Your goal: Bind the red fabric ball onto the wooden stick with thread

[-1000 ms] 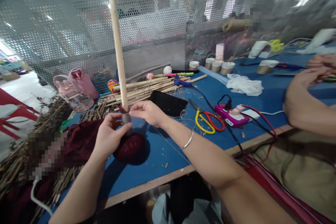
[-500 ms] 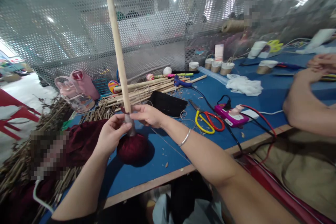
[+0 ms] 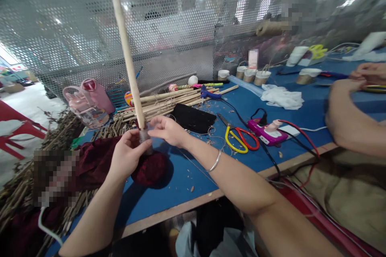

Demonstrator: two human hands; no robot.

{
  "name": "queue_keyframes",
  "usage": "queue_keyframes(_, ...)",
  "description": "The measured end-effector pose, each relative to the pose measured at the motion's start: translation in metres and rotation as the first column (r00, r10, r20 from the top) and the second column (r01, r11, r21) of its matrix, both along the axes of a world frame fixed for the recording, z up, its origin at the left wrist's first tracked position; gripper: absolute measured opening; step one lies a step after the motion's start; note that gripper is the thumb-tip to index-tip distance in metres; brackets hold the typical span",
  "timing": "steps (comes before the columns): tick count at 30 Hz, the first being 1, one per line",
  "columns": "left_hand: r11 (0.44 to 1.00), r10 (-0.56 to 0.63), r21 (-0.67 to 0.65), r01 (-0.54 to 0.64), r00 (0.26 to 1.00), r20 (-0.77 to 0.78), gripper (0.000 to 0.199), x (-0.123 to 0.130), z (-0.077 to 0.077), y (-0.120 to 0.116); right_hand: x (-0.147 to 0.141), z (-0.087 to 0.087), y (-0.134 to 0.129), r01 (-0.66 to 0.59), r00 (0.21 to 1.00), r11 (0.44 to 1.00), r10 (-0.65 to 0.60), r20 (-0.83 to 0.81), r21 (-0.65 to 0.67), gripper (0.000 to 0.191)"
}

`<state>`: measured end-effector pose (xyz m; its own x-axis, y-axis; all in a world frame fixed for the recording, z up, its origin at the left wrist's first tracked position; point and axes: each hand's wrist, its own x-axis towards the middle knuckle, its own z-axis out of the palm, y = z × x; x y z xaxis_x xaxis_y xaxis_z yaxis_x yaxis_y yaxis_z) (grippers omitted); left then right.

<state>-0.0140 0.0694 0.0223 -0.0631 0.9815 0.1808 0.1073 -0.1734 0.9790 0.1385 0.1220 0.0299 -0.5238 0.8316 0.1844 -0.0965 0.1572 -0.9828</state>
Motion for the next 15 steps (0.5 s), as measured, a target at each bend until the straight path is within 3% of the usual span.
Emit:
queue_keyframes(5,0.994,-0.069,-0.068,0.081,0.984,0.165,0.036,-0.0018,0.0041,0.0031,0.002,0.0061,-0.0028,-0.003,1.0,0.999,0.002,0.023,0.05,0.021)
queue_keyframes(15,0.981,-0.167,-0.059,0.184,0.962,0.214,0.037,-0.0027,0.0006,0.0029,0.0046,0.007,-0.0014,-0.001,0.999,1.0,0.001,-0.043,0.016,0.021)
